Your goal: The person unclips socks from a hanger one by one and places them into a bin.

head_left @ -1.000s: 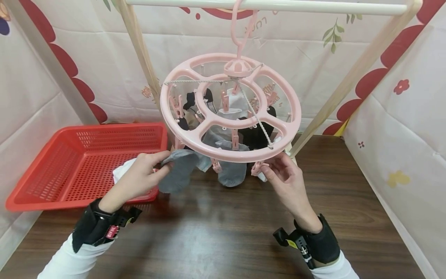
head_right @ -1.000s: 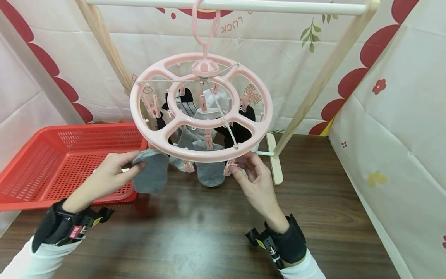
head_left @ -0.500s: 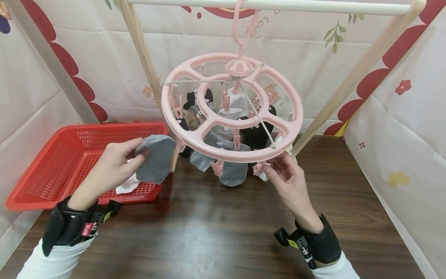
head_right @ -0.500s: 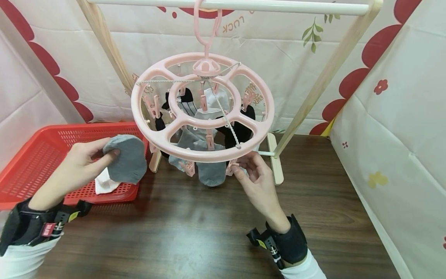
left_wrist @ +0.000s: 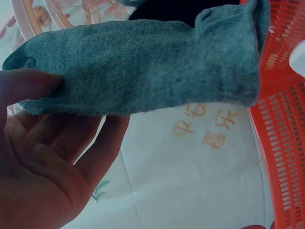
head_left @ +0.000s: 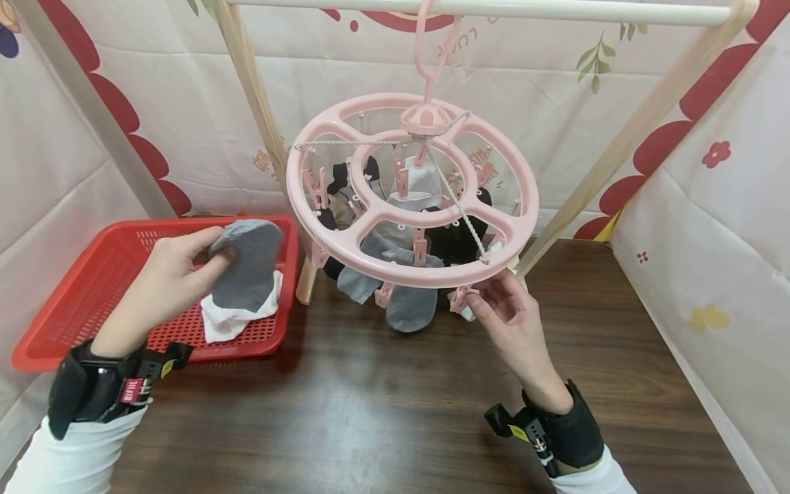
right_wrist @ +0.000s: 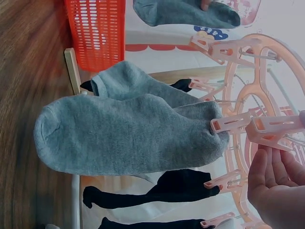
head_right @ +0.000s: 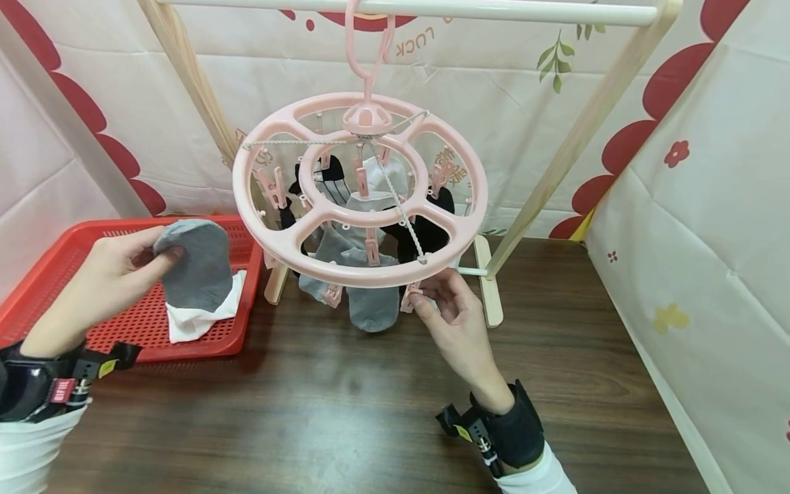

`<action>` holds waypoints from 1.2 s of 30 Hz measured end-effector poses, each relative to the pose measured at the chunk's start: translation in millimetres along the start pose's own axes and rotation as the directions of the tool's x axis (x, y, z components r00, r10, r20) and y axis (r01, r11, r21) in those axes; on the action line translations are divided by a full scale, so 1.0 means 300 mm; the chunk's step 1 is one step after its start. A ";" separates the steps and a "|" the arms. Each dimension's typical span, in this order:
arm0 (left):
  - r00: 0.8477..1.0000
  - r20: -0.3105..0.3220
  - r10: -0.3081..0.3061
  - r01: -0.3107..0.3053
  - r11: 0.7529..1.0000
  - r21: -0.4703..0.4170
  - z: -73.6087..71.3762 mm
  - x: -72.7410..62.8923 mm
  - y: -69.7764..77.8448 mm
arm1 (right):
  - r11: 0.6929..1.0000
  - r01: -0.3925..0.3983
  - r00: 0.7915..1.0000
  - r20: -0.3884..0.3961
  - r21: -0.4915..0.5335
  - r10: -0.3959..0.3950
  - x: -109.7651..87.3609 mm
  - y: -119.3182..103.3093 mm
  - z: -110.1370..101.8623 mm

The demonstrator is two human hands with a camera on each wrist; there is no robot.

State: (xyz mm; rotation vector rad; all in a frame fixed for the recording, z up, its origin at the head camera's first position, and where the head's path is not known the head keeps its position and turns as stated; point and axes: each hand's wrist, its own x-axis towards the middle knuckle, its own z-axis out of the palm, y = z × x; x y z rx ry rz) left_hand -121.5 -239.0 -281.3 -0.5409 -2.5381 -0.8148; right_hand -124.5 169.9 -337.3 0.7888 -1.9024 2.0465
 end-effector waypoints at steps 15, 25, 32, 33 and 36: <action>0.974 -0.039 -0.225 0.226 0.974 0.015 -0.039 -0.029 -0.074 | 0.998 -0.054 0.998 -0.019 -0.022 0.054 -0.006 0.000 -0.001; 0.985 0.005 -0.171 0.171 0.985 -0.030 0.010 -0.027 -0.061 | 0.995 -0.069 0.997 -0.036 -0.068 0.067 -0.010 0.005 -0.006; 0.992 0.040 -0.118 0.121 0.991 -0.065 0.047 -0.025 -0.048 | 0.996 -0.066 0.996 -0.057 -0.055 0.063 -0.017 0.011 -0.012; 0.993 0.046 -0.110 0.113 0.991 -0.074 0.053 -0.025 -0.047 | 0.996 -0.067 0.996 -0.061 -0.056 0.063 -0.018 0.011 -0.013; 0.995 0.060 -0.080 0.085 0.992 -0.089 0.067 -0.026 -0.043 | 0.995 -0.077 0.995 -0.071 -0.067 0.072 -0.021 0.014 -0.016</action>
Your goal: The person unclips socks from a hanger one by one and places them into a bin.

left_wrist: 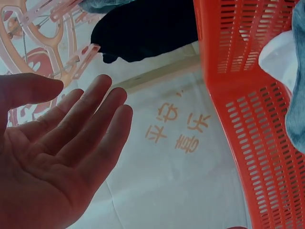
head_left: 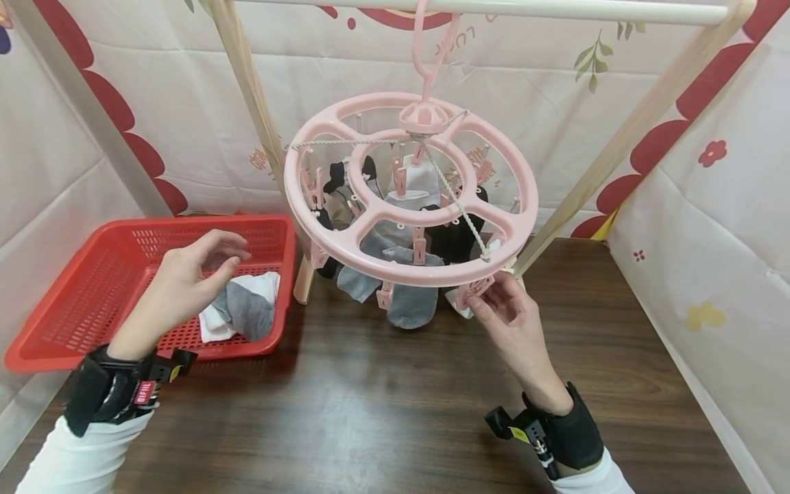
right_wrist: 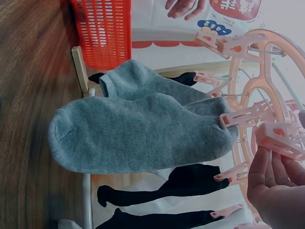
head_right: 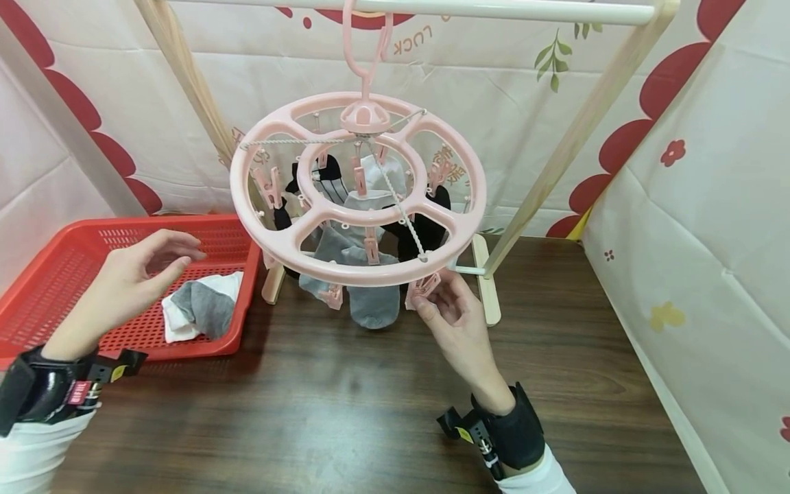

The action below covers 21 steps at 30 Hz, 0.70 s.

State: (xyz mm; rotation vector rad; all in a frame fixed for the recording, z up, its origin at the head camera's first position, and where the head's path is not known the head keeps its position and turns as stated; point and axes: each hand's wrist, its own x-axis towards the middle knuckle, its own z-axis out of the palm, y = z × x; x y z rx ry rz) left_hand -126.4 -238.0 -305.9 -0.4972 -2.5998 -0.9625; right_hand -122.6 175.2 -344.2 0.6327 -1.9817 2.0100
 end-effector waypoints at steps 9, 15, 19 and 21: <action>0.998 0.031 0.048 -0.048 0.999 -0.006 0.042 0.000 0.006 | 0.999 -0.026 1.000 0.008 -0.043 0.026 -0.020 0.019 -0.047; 0.996 0.062 0.063 -0.061 0.998 -0.029 0.076 0.002 0.023 | 0.999 -0.009 1.000 0.023 -0.042 0.010 -0.023 0.032 -0.096; 0.994 0.083 0.078 -0.075 0.996 -0.042 0.094 0.004 0.037 | 0.999 -0.002 1.000 -0.001 -0.033 0.002 -0.017 0.035 -0.124; 0.992 0.085 0.089 -0.085 0.995 -0.046 0.103 0.005 0.042 | 0.999 -0.007 1.000 -0.020 -0.039 0.006 -0.012 0.033 -0.138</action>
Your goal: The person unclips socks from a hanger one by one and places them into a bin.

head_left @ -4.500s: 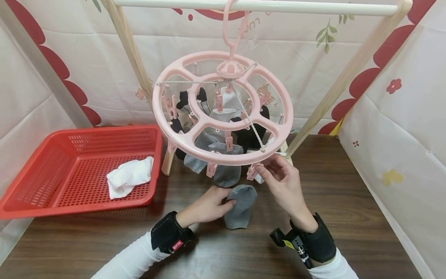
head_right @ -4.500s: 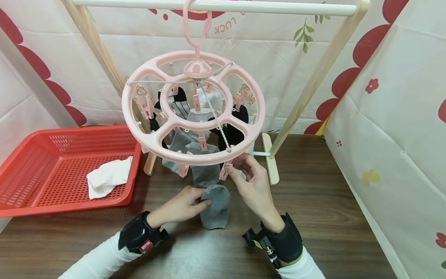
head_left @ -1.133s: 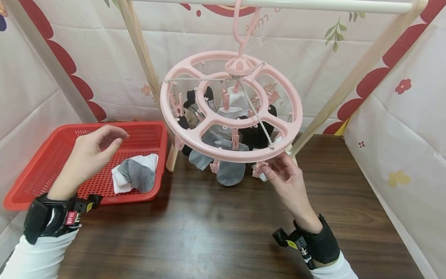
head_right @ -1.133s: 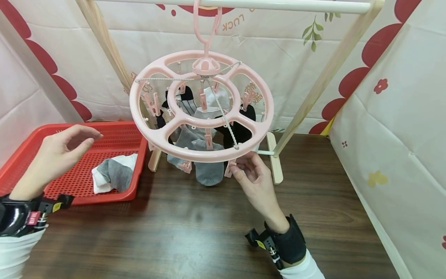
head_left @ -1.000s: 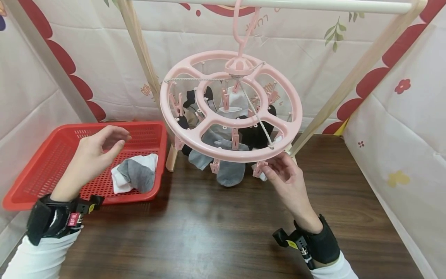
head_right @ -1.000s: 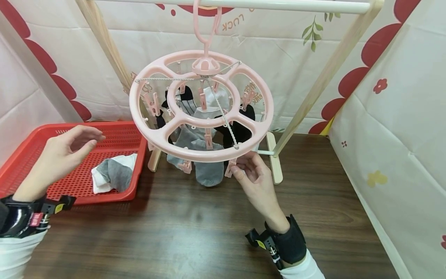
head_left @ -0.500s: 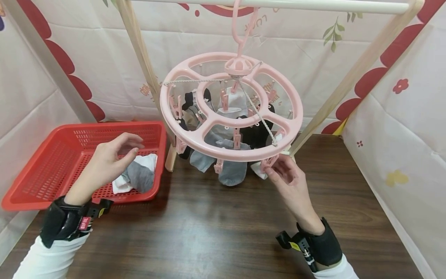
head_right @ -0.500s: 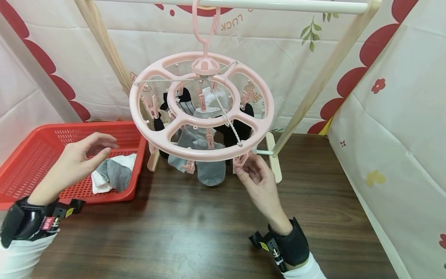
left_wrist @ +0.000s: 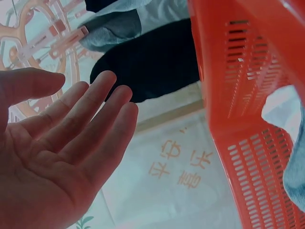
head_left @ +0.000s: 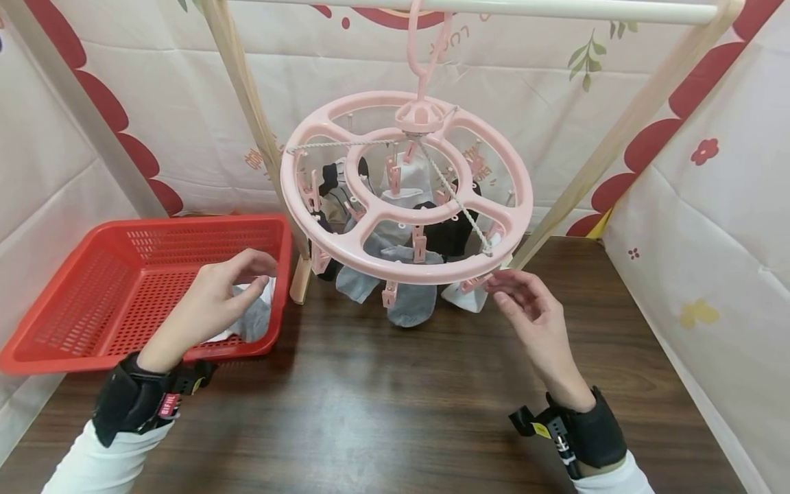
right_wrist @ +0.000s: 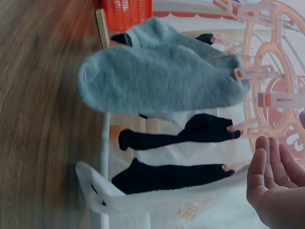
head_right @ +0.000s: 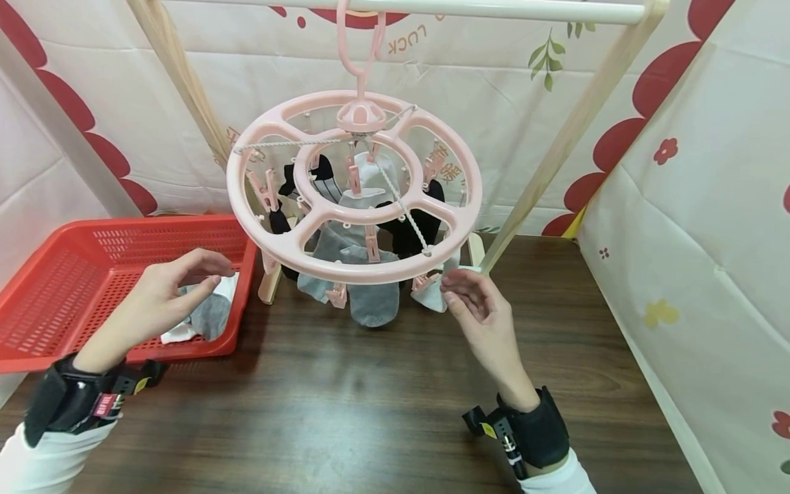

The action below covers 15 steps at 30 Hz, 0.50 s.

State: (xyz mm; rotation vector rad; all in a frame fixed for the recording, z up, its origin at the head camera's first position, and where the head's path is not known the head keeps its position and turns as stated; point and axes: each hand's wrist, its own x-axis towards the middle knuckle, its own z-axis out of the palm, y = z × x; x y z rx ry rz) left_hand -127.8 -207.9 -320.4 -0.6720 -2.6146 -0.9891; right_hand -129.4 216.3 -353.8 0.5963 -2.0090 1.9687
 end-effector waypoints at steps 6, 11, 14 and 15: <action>0.999 -0.006 0.039 -0.039 0.999 -0.002 0.022 0.005 0.013 | 0.999 -0.024 0.996 -0.086 -0.045 0.020 0.027 -0.010 -0.034; 0.999 0.018 0.044 -0.044 0.999 -0.017 0.037 0.008 0.022 | 0.990 -0.069 0.986 -0.160 -0.127 0.048 0.058 -0.019 -0.057; 0.999 0.031 0.038 -0.038 0.999 -0.023 0.042 0.007 0.029 | 0.984 -0.082 0.980 -0.192 -0.157 0.051 0.081 -0.023 -0.067; 0.999 0.032 0.039 -0.039 0.999 -0.021 0.043 0.007 0.032 | 0.984 -0.080 0.980 -0.194 -0.161 0.048 0.090 -0.024 -0.071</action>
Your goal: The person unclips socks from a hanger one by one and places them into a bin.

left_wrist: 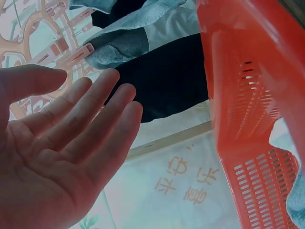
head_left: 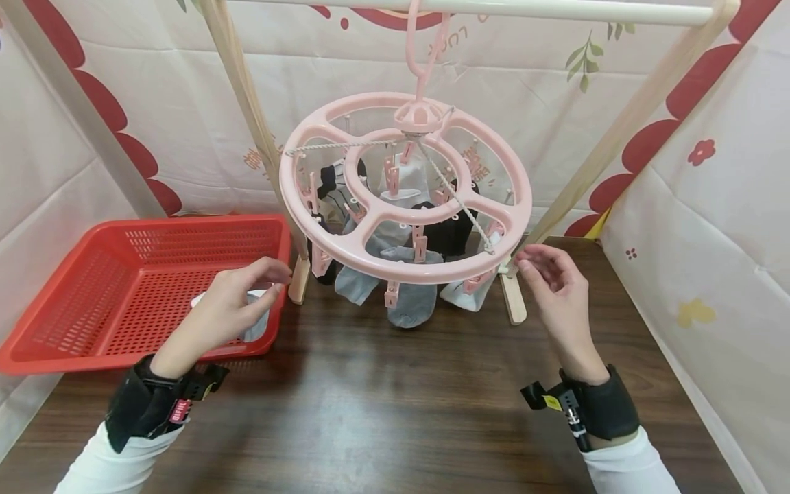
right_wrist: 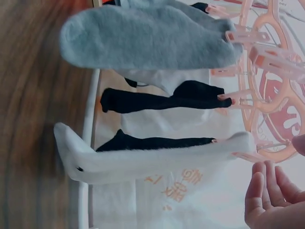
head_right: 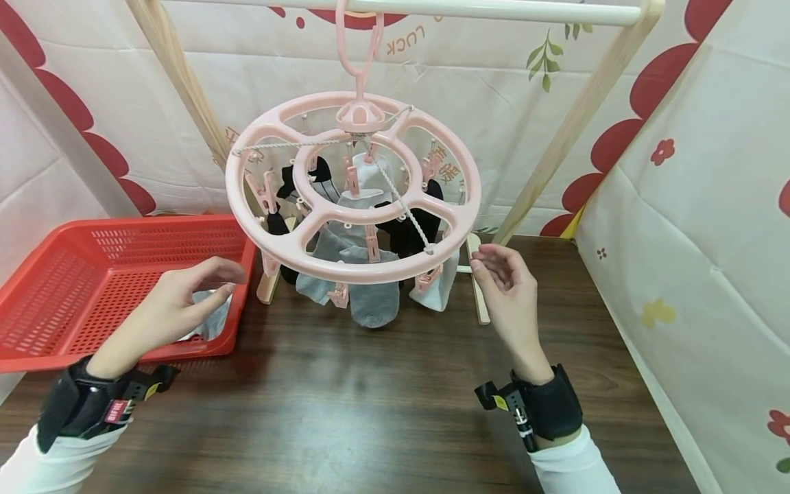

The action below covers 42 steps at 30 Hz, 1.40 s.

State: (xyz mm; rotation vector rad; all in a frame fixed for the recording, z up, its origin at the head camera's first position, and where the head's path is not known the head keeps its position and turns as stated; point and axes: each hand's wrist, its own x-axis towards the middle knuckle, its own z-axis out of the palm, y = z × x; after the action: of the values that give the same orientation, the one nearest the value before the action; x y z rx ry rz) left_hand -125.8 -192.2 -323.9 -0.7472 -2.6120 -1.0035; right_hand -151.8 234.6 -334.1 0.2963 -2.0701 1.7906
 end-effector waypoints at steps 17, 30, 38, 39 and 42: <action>0.999 0.036 -0.012 0.011 1.000 0.011 0.080 -0.006 0.021 | 1.000 -0.022 0.984 0.177 0.009 0.020 0.185 -0.004 0.028; 0.995 0.097 -0.038 0.041 0.999 -0.035 0.143 -0.021 0.025 | 0.970 -0.142 0.980 0.168 0.198 0.109 0.254 -0.008 0.079; 0.990 0.140 -0.024 0.029 0.999 -0.034 0.177 -0.024 0.026 | 0.970 -0.113 0.977 0.202 0.215 0.069 0.231 -0.013 0.073; 0.990 0.141 -0.019 0.024 0.999 -0.030 0.181 -0.025 0.028 | 0.971 -0.103 0.976 0.209 0.214 0.057 0.224 -0.014 0.071; 0.989 0.147 -0.013 0.017 1.000 -0.026 0.193 -0.029 0.031 | 0.973 -0.073 0.969 0.247 0.218 0.018 0.205 -0.016 0.065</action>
State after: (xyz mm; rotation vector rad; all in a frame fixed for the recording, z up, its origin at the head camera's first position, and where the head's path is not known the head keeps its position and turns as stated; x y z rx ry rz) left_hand -116.0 -150.2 -364.4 -0.8399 -2.7371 -1.0268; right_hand -208.3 220.3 -306.2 0.5627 -2.0450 2.1153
